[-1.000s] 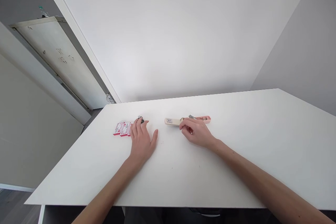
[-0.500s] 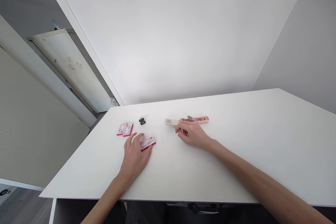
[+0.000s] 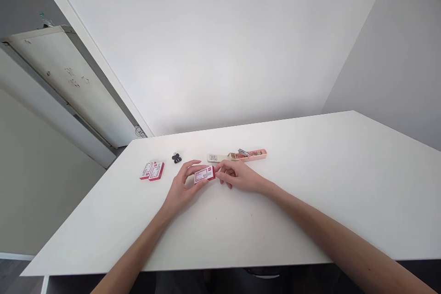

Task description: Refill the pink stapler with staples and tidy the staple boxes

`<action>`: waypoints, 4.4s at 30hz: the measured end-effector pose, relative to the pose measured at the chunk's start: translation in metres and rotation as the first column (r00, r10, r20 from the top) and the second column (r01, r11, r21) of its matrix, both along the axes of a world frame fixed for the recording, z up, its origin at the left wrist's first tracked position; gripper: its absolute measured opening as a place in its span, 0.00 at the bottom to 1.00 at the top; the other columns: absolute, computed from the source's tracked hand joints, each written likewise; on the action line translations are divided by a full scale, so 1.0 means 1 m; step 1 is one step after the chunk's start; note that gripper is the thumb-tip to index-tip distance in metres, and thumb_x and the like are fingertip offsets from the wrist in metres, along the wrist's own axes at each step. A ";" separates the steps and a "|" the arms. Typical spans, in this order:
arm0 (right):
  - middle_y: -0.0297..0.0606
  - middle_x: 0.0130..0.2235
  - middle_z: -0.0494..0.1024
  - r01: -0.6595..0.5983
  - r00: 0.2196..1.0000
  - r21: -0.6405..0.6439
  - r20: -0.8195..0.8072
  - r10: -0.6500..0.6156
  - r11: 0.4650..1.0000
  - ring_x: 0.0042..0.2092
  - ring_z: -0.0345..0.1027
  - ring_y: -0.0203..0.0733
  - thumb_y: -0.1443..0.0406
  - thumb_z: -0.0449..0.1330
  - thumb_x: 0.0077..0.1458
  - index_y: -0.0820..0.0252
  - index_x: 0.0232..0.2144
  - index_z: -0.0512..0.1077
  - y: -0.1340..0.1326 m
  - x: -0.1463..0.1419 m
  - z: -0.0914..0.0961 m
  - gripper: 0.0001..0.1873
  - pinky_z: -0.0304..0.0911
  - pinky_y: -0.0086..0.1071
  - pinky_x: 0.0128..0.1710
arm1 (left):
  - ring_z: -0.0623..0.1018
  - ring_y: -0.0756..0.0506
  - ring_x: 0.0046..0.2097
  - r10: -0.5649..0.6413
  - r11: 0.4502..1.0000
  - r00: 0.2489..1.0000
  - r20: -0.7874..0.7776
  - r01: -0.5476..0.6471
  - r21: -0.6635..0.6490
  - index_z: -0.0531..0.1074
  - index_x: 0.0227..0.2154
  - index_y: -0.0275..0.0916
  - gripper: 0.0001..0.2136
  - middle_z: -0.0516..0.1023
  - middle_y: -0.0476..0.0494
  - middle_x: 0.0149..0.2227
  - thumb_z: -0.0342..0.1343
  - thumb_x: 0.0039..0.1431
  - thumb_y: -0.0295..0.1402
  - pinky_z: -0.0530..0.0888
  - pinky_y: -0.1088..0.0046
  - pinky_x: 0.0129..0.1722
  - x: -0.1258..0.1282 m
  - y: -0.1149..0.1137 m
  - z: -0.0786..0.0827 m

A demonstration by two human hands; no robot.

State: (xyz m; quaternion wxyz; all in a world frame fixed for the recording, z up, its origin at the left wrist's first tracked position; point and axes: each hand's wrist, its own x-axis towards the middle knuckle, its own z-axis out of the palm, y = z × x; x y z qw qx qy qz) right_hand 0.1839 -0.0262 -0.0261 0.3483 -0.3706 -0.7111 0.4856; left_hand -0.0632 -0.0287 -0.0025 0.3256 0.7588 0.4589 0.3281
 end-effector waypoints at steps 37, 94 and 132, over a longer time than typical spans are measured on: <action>0.32 0.30 0.78 0.031 0.999 -0.053 -0.034 -0.033 0.998 0.29 0.69 0.36 0.61 0.58 0.65 0.56 0.42 0.79 0.002 0.001 -0.001 0.11 0.65 0.31 0.32 | 0.79 0.40 0.53 -0.054 0.986 0.992 -0.118 0.072 0.152 0.71 0.55 0.46 0.19 0.79 0.43 0.54 0.61 0.65 0.45 0.78 0.59 0.54 0.008 -0.007 -0.004; 0.31 0.27 0.80 0.258 0.960 0.078 -0.131 -0.247 0.963 0.25 0.73 0.38 0.62 0.52 0.69 0.52 0.50 0.78 0.007 0.008 -0.007 0.16 0.62 0.31 0.26 | 0.77 0.43 0.48 -0.024 1.000 0.998 -0.055 0.025 0.019 0.72 0.46 0.42 0.22 0.80 0.42 0.48 0.35 0.77 0.47 0.72 0.65 0.49 0.006 -0.003 -0.002; 0.41 0.42 0.85 0.018 0.927 -0.233 -0.360 -0.104 0.972 0.39 0.83 0.45 0.49 0.63 0.65 0.56 0.53 0.77 0.002 -0.004 0.000 0.23 0.80 0.46 0.48 | 0.77 0.40 0.54 0.054 0.929 0.997 -0.051 -0.031 0.369 0.69 0.56 0.46 0.17 0.76 0.39 0.58 0.60 0.67 0.41 0.75 0.59 0.52 0.004 0.001 -0.010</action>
